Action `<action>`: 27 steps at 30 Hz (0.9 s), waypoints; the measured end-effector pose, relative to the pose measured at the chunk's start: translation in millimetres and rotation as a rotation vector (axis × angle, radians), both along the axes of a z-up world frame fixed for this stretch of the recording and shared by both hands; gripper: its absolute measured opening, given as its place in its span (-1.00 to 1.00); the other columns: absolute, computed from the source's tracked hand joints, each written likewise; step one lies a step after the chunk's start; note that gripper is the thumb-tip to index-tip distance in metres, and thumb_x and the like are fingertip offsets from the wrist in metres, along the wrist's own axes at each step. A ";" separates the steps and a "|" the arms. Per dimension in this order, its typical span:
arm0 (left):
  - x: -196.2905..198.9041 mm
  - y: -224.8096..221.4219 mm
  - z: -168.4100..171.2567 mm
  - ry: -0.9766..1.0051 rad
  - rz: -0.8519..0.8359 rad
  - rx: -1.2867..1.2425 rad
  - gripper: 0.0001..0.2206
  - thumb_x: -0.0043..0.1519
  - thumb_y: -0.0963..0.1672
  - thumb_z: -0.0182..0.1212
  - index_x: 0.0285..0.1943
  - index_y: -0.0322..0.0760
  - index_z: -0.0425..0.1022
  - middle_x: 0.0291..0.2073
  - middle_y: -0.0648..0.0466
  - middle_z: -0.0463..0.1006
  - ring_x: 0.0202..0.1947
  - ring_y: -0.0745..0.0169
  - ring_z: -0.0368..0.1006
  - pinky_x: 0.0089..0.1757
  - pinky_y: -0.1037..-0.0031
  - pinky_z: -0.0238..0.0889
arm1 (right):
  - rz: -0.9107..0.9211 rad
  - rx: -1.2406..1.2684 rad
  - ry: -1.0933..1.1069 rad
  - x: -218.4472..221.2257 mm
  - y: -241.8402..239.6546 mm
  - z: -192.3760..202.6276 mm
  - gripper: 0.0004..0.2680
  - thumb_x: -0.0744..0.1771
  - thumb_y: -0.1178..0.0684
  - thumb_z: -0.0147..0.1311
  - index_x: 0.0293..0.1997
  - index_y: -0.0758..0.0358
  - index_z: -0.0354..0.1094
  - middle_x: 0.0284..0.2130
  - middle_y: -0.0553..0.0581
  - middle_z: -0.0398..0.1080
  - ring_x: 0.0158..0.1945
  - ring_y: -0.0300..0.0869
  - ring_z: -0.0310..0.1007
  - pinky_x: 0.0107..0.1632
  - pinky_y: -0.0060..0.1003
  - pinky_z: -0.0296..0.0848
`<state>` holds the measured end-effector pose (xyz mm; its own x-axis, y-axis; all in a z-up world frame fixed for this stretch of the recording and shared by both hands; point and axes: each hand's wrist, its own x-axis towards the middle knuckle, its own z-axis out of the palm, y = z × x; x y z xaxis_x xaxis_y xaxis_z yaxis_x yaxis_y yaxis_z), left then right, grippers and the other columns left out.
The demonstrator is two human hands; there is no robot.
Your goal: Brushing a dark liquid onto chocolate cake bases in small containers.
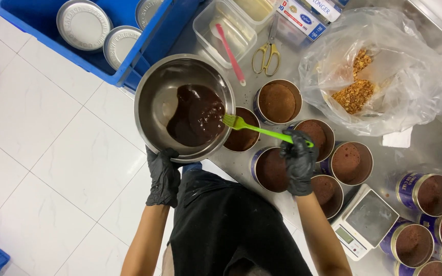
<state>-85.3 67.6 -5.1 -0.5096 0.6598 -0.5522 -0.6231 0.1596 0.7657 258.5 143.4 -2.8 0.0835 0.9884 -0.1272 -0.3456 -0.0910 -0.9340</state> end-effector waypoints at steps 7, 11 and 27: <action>-7.7 4.5 21.0 -0.023 0.048 -0.012 -0.32 0.02 -0.33 -0.03 0.43 -0.16 0.15 -0.06 -0.16 0.45 -0.22 -0.13 0.56 -0.30 0.14 0.65 | -0.023 -0.081 -0.117 1.5 -14.3 -43.7 -0.79 0.46 0.02 -0.04 -0.06 0.35 0.49 -0.44 0.06 0.44 -0.46 -0.27 0.35 -0.42 -0.41 0.33; -15.0 1.9 22.5 -0.013 0.061 0.015 -0.37 0.03 -0.33 -0.01 0.38 -0.22 0.16 0.00 -0.16 0.41 -0.16 -0.14 0.56 -0.29 0.14 0.66 | 0.213 -0.038 -0.229 -16.2 -13.0 -45.2 -0.81 0.45 0.05 0.00 -0.01 0.39 0.46 -0.42 0.05 0.42 -0.40 -0.29 0.35 -0.31 -0.41 0.36; -16.7 -8.7 12.4 -0.016 0.106 -0.020 -0.40 0.02 -0.33 -0.06 0.33 -0.22 0.23 -0.11 -0.11 0.47 -0.31 -0.02 0.54 -0.39 0.29 0.58 | 0.263 0.125 -0.504 25.0 5.9 -50.9 -0.88 0.43 0.18 -0.01 0.03 0.31 0.43 -0.19 0.07 0.52 -0.27 -0.30 0.43 -0.18 -0.40 0.47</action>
<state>-102.0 58.9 7.3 -0.5669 0.5916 -0.5732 -0.6493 0.1073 0.7529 283.5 149.3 -53.6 -0.1466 0.9891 -0.0162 0.1636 0.0081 -0.9865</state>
